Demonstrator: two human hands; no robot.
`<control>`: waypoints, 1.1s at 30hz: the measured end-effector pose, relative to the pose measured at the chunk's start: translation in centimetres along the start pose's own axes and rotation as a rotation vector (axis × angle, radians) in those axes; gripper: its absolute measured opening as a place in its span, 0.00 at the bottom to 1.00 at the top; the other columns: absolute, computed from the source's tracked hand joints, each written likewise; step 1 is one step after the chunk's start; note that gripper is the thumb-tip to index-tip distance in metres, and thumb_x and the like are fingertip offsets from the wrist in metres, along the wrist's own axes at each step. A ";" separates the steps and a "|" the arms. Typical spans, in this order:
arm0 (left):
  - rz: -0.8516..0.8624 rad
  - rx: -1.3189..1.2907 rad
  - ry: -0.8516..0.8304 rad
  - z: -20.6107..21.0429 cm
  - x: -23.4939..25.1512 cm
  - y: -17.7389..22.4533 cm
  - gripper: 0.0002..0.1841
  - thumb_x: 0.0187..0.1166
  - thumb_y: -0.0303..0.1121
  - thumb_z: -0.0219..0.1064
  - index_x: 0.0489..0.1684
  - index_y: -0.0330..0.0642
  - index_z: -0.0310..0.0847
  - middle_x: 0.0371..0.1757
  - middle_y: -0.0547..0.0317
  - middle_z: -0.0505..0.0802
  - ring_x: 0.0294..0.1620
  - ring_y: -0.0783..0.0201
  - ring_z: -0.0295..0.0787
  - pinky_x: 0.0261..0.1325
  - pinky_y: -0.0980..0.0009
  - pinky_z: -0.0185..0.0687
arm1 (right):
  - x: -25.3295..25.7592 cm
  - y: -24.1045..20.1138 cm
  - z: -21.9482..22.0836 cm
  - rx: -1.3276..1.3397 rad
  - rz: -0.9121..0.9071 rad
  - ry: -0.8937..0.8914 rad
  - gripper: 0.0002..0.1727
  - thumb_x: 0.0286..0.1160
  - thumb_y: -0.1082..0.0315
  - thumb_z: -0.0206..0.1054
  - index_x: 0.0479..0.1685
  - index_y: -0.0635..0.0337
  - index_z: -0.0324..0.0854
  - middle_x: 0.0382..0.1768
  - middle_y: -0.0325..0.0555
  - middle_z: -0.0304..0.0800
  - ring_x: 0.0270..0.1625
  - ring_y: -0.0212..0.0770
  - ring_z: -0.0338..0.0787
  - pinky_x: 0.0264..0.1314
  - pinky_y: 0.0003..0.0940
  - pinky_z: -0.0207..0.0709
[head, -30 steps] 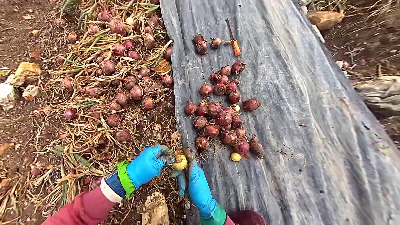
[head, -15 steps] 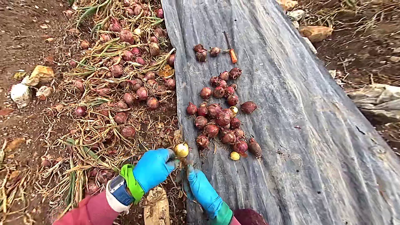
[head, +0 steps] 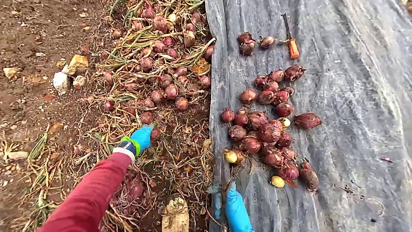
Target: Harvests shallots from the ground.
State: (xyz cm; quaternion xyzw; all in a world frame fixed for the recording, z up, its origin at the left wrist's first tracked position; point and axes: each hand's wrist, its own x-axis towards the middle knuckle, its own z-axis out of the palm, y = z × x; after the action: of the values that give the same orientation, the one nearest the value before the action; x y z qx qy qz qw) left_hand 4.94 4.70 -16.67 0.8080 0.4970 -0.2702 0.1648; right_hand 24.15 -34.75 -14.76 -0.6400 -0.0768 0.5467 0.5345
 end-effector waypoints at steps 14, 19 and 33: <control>0.144 -0.353 -0.032 -2.2 -13.4 7.4 0.36 0.48 0.64 0.88 0.59 0.63 0.88 0.47 0.67 0.97 0.52 0.63 0.95 0.60 0.46 0.90 | -0.8 3.1 2.0 0.102 0.165 -0.140 0.55 0.82 0.26 0.19 0.48 0.64 0.84 0.13 0.48 0.80 0.12 0.45 0.81 0.15 0.43 0.82; 0.572 -0.281 -0.090 -3.8 -18.0 11.0 0.34 0.63 0.79 0.68 0.38 0.56 0.89 0.30 0.68 0.92 0.36 0.66 0.91 0.44 0.53 0.89 | -0.3 -2.8 4.6 0.059 -0.221 -0.260 0.49 0.66 0.15 0.48 0.35 0.60 0.82 0.16 0.44 0.82 0.14 0.42 0.83 0.16 0.40 0.83; 0.647 0.084 -0.350 -5.9 -19.0 14.4 0.23 0.87 0.57 0.54 0.49 0.49 0.87 0.44 0.53 0.94 0.50 0.48 0.92 0.52 0.38 0.84 | 1.3 -3.6 2.3 -0.455 -0.012 -0.366 0.53 0.67 0.13 0.31 0.31 0.53 0.83 0.17 0.42 0.82 0.16 0.41 0.83 0.20 0.41 0.81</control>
State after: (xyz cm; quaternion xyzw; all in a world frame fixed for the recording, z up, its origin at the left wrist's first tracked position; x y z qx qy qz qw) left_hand 12.57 -12.23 -0.57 0.8709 0.1686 -0.3584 0.2909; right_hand 24.58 -30.96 -12.36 -0.6335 -0.2965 0.6187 0.3578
